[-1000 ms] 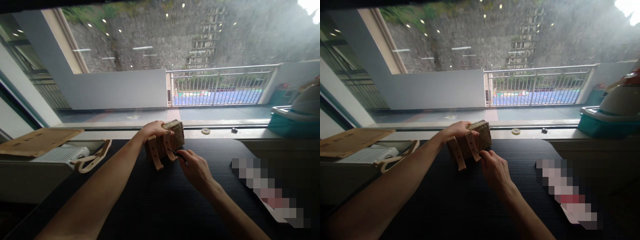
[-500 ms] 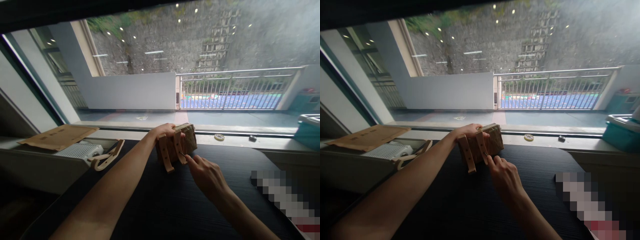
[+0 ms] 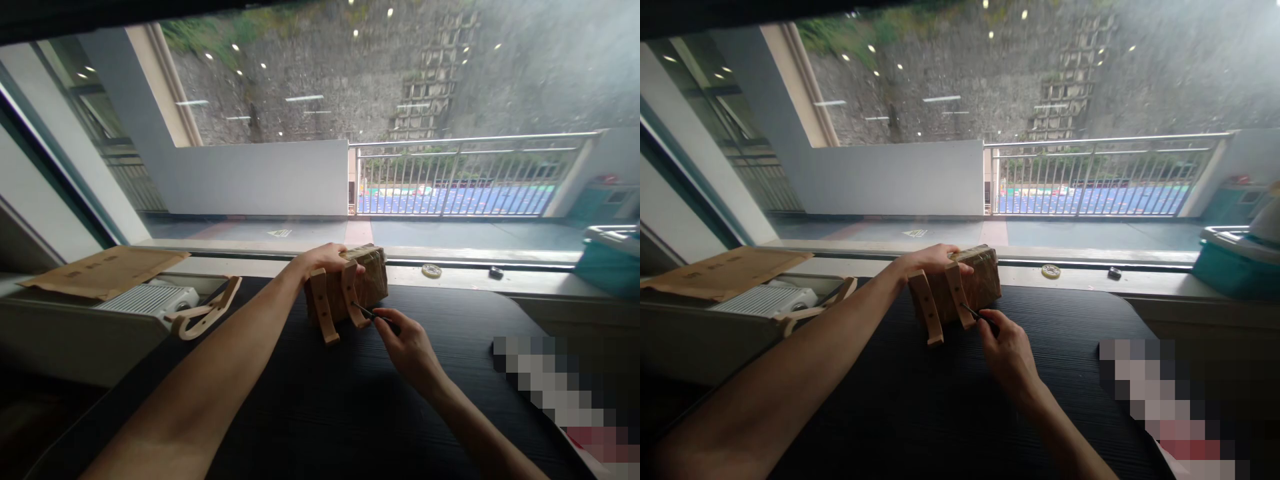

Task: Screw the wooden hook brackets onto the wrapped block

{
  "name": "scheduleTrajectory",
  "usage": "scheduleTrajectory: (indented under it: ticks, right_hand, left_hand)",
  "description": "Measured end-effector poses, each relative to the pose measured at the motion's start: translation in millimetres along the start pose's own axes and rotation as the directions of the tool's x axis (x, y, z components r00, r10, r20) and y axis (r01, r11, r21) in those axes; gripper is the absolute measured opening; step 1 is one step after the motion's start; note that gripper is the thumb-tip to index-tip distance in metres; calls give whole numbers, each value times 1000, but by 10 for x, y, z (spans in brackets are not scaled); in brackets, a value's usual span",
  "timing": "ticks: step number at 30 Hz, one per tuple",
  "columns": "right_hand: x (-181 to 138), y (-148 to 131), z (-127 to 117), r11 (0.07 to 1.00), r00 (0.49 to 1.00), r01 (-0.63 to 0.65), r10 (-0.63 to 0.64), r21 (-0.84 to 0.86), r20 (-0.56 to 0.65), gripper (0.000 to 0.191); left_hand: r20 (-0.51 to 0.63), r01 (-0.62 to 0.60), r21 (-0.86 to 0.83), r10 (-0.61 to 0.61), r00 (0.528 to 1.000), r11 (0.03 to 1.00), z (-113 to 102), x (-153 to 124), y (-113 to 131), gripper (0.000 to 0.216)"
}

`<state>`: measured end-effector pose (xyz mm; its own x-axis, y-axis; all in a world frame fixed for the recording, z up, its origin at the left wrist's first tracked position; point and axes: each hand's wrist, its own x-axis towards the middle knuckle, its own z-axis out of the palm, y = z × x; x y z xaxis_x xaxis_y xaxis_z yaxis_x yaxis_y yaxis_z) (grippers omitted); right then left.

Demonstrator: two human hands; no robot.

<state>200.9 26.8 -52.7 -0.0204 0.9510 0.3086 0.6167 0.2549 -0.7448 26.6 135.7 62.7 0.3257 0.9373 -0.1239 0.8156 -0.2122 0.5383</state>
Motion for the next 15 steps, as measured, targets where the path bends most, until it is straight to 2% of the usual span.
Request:
scheduleTrajectory:
  ticks: [2, 5, 7, 8, 9, 11, 12, 13, 15]
  right_hand:
    - [-17, 32, -20, 1000, 1000, -19, 19, 5, 20, 32]
    - [-58, 48, -41, 996, 999, 9, -5, -89, 37, 33]
    - [-80, 46, -49, 988, 999, 36, -29, -148, 46, 33]
    - [-88, 42, -54, 984, 998, 46, -38, -170, 48, 33]
    - [-93, 37, -60, 980, 998, 53, -44, -190, 50, 33]
    - [-98, 22, -76, 972, 997, 63, -51, -228, 58, 33]
    - [-99, 14, -86, 967, 997, 67, -52, -246, 65, 33]
    - [-100, 4, -98, 962, 996, 71, -54, -265, 68, 33]
    - [-103, -16, -120, 946, 995, 94, -75, -311, 73, 35]
  left_hand:
    - [-33, -17, 60, 19, 999, 998, 47, -56, 59, 69]
    - [-164, -90, 143, 113, 980, 986, 90, -133, 95, 73]
    - [-281, -181, 37, 184, 942, 983, 71, -199, 34, 69]
    - [-341, -243, -66, 207, 917, 968, 53, -246, -34, 64]
    - [-450, -278, -163, 180, 875, 947, 39, -304, -125, 59]
    - [-666, -321, -351, 6, 746, 880, 56, -457, -366, 52]
    - [-691, -358, -472, -86, 717, 805, 100, -545, -499, 50]
    - [-652, -390, -582, -123, 748, 713, 171, -636, -626, 49]
    - [-511, -369, -718, -87, 855, 590, 379, -796, -825, 53]
